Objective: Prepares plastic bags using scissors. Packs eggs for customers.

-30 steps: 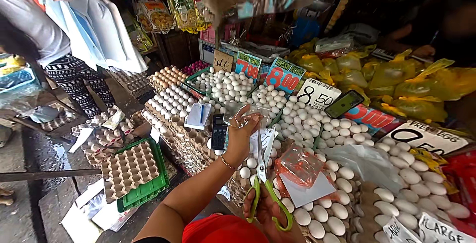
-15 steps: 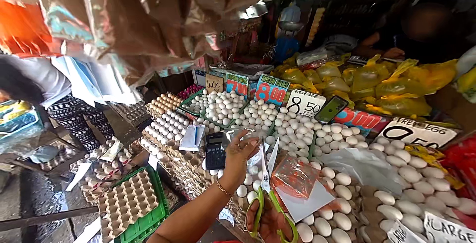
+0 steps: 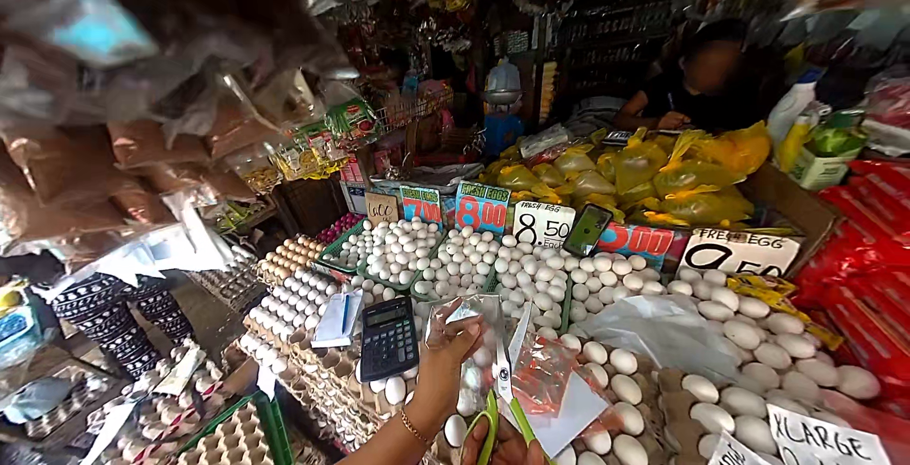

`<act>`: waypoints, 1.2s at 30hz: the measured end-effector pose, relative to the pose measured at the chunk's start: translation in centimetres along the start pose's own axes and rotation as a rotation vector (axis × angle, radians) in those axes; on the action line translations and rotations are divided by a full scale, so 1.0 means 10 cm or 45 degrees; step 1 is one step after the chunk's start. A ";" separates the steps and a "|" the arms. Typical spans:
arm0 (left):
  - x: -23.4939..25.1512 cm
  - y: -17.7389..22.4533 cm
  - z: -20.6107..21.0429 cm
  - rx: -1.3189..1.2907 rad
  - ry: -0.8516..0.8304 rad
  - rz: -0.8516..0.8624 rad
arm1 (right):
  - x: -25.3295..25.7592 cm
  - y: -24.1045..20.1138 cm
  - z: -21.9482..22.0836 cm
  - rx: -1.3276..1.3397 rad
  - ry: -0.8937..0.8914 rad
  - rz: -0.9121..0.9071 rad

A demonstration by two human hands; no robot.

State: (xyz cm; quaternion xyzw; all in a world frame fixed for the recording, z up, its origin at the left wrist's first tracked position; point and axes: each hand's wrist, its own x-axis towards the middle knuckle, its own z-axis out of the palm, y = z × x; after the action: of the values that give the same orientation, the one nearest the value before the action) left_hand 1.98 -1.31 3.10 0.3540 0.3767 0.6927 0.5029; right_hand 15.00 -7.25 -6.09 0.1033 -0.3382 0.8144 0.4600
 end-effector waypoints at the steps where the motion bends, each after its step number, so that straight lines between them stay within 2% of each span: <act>1: 0.00 -0.02 0.02 0.018 -0.004 -0.006 | -0.01 -0.05 -0.03 -0.004 0.003 -0.001; 18: -0.12 -0.30 0.22 0.141 -0.074 -0.020 | -0.15 -0.29 -0.16 0.045 0.125 -0.067; 31: -0.43 -0.43 0.15 0.294 -0.344 -0.113 | -0.22 -0.47 -0.10 -0.003 0.373 -0.296; 36: -0.60 -0.57 0.06 0.373 -0.494 -0.060 | -0.27 -0.60 -0.11 -0.116 0.472 -0.409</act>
State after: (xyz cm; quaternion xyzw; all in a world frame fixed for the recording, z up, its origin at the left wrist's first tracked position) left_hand 6.42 -5.82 -2.31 0.5404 0.3778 0.5379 0.5252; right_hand 21.57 -6.31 -5.50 -0.0164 -0.2636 0.7197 0.6420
